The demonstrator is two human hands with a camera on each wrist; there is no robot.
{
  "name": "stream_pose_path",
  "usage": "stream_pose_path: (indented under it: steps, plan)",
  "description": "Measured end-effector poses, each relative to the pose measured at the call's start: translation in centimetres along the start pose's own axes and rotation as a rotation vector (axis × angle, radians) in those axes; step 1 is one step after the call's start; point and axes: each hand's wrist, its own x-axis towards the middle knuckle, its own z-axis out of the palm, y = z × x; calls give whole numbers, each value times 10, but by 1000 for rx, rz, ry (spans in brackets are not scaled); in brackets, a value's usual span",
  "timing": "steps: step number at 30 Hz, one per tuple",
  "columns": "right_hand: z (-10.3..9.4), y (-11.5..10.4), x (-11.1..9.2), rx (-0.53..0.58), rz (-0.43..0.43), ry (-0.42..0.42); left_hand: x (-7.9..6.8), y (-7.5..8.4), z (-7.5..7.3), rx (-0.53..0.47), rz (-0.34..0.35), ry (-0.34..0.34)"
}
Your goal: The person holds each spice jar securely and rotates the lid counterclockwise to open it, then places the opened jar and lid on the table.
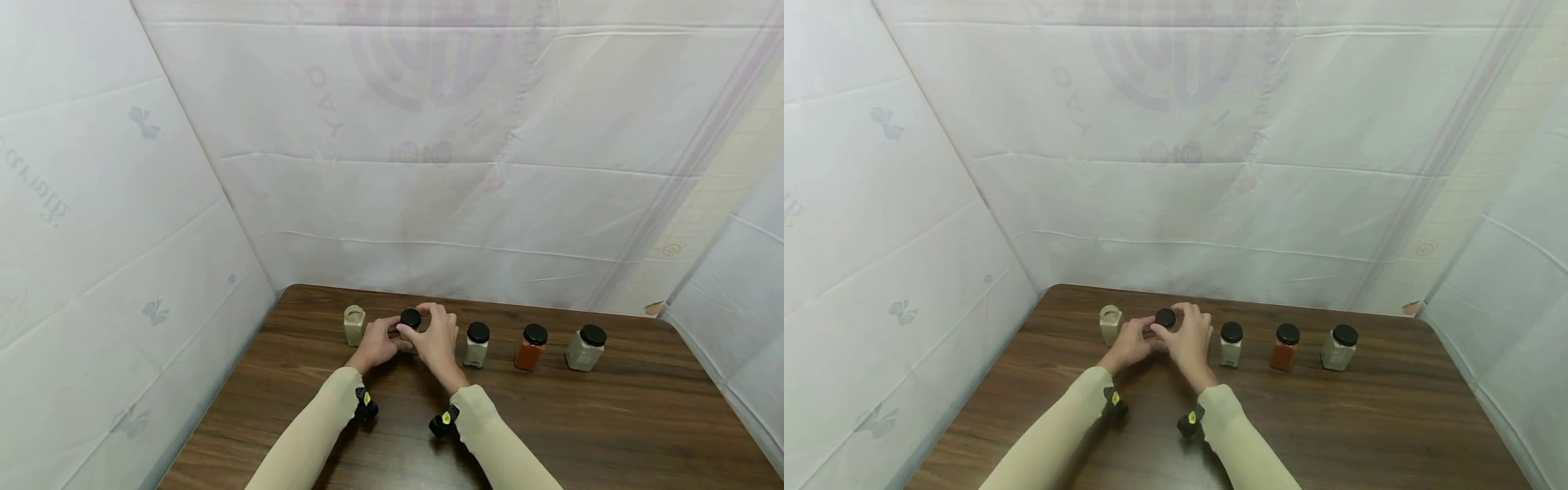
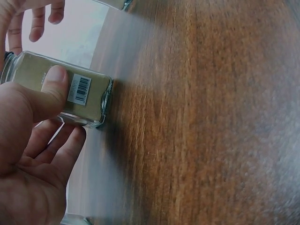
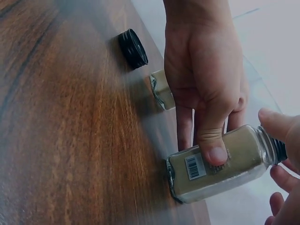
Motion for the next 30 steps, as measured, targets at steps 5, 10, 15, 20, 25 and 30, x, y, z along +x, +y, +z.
stream_pose_path:
  steps: [5,10,15,20,25,30]
  plan:
    - [-2,-2,0,-4,-5,-16,1,-1,0,-15,-4,-4]
    - [-5,-2,1,-9,-50,-76,2,-2,0,-4,2,-4]
    - [-7,-1,1,16,-76,-142,1,-2,1,-11,12,0]
    - [-7,0,1,26,-77,-165,0,0,0,-14,-3,-2]
    - [-6,-1,1,6,-78,-151,1,-1,0,-1,2,-6]
    - [-4,-2,0,-22,-31,-93,1,0,0,15,3,0]
